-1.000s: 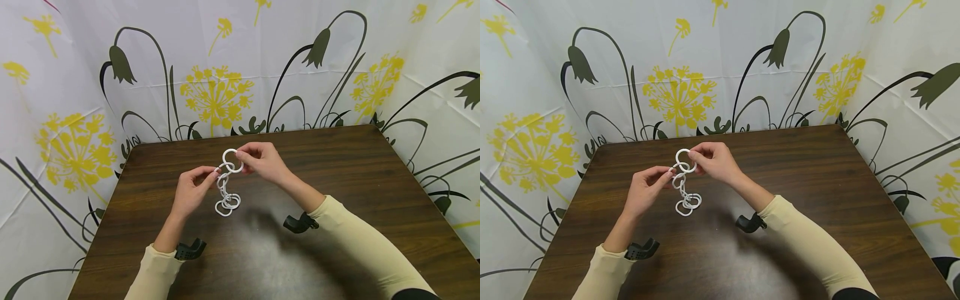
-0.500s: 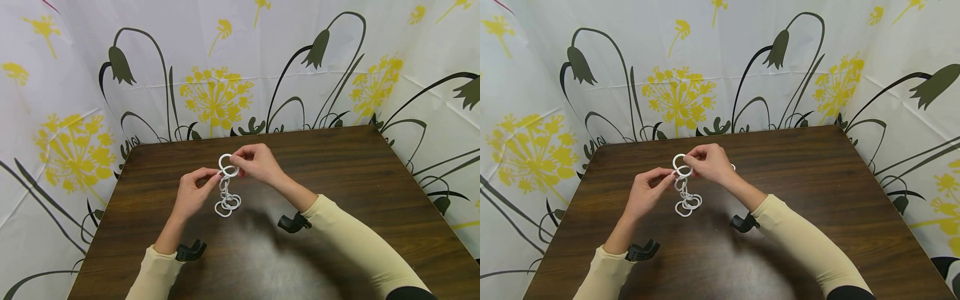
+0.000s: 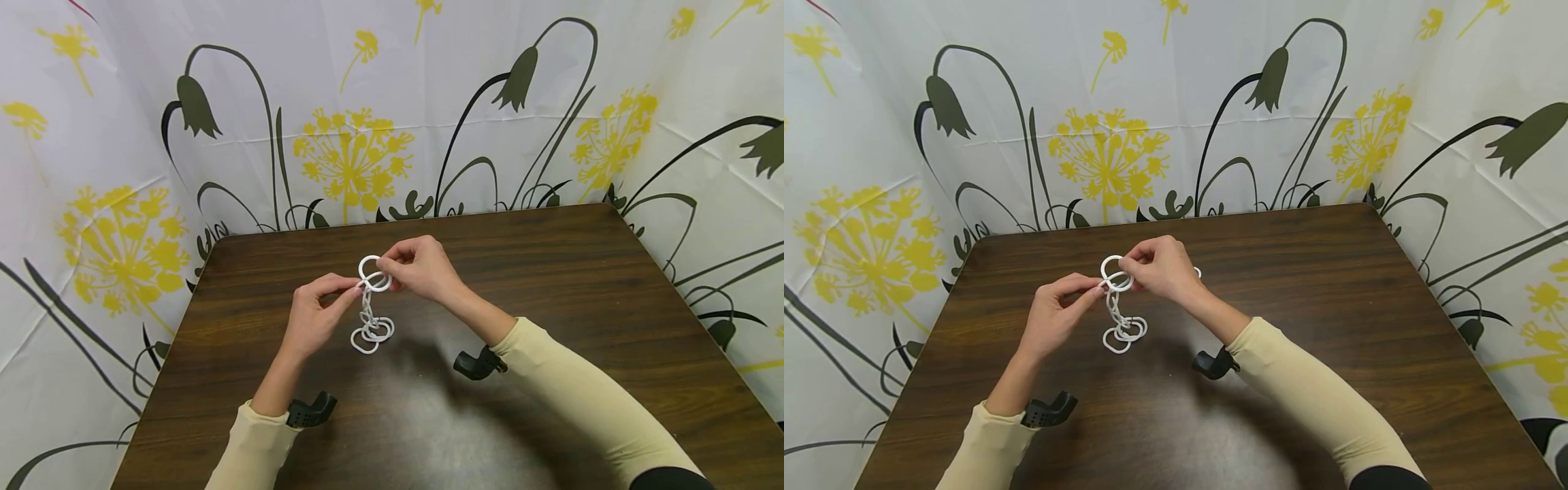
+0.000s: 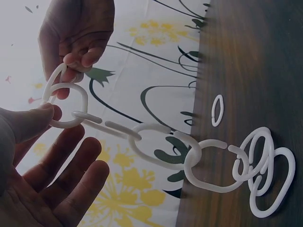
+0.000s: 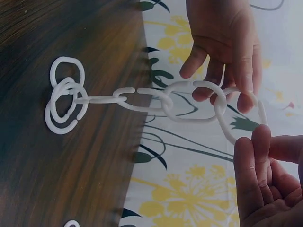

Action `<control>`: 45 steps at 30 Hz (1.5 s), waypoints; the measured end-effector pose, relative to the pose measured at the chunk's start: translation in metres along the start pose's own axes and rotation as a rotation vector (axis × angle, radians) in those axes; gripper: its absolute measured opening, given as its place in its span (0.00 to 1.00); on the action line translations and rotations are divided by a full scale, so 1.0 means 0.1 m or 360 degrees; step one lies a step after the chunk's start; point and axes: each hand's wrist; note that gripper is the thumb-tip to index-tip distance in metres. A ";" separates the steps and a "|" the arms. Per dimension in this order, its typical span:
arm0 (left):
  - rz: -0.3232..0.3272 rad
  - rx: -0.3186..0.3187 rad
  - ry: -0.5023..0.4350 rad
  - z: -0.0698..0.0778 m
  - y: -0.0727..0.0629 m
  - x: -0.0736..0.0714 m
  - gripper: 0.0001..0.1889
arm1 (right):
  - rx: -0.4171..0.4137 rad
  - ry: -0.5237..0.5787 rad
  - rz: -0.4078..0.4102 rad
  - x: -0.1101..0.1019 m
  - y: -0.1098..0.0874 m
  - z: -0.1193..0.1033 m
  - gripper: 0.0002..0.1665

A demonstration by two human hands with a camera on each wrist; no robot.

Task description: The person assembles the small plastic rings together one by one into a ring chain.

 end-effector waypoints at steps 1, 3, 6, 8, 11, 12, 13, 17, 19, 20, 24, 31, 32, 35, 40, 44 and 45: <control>0.0000 -0.0001 0.0004 0.00 0.00 0.00 0.07 | 0.0006 -0.0009 0.0000 0.00 0.00 0.00 0.08; 0.0000 -0.0004 0.0008 -0.01 -0.01 0.00 0.07 | 0.0015 -0.0033 -0.0001 0.00 0.00 0.00 0.08; 0.0008 0.0010 0.0002 -0.02 -0.01 0.00 0.07 | 0.0011 -0.0086 0.0009 -0.01 0.00 0.00 0.08; 0.0016 0.0017 -0.0024 -0.02 -0.02 0.00 0.07 | -0.0004 -0.0113 0.0024 -0.01 0.00 0.01 0.09; 0.0032 0.0018 -0.0053 -0.04 -0.02 -0.01 0.07 | -0.0017 -0.0136 0.0056 -0.02 0.00 0.03 0.08; 0.0034 0.0011 -0.0055 -0.04 -0.03 -0.01 0.07 | -0.0019 -0.0130 0.0065 -0.02 0.01 0.04 0.08; 0.0035 0.0002 -0.0054 -0.04 -0.03 -0.02 0.07 | -0.0023 -0.0131 0.0075 -0.02 0.01 0.05 0.08; 0.0033 -0.0025 -0.0016 -0.03 -0.03 -0.02 0.07 | -0.0052 -0.0104 0.0113 -0.04 0.02 0.08 0.08; 0.0035 -0.0053 -0.0010 -0.03 -0.03 -0.03 0.07 | -0.0084 -0.0065 0.0126 -0.05 0.03 0.09 0.07; 0.0034 -0.0067 -0.0009 -0.03 -0.03 -0.03 0.07 | -0.0096 -0.0038 0.0130 -0.05 0.03 0.10 0.07; 0.0027 -0.0118 -0.0049 -0.05 -0.03 -0.04 0.07 | -0.0134 0.0129 0.0112 -0.06 0.03 0.09 0.06; -0.0011 -0.0154 -0.0067 -0.06 -0.01 -0.03 0.08 | -0.0143 0.0314 0.0016 -0.04 0.03 0.07 0.07; -0.0020 -0.0156 -0.0059 -0.05 -0.01 -0.03 0.08 | -0.0146 0.0320 0.0009 -0.03 0.03 0.06 0.07; -0.0033 -0.0155 -0.0063 -0.03 0.03 -0.03 0.09 | -0.0148 0.0339 -0.0007 -0.02 0.03 0.05 0.07; -0.0005 -0.0133 -0.0117 0.04 0.13 -0.01 0.08 | -0.0123 0.0369 -0.0032 -0.01 0.02 0.06 0.08; 0.0044 -0.0130 -0.0169 0.06 0.17 0.02 0.07 | -0.0109 0.0351 -0.0054 -0.02 0.03 0.08 0.07; 0.0055 -0.0130 -0.0190 0.05 0.17 0.03 0.07 | -0.0107 0.0338 -0.0061 -0.02 0.03 0.09 0.06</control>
Point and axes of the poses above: each hand's wrist, its own y-axis towards the middle knuckle, its own x-axis out of the palm, z = x × y
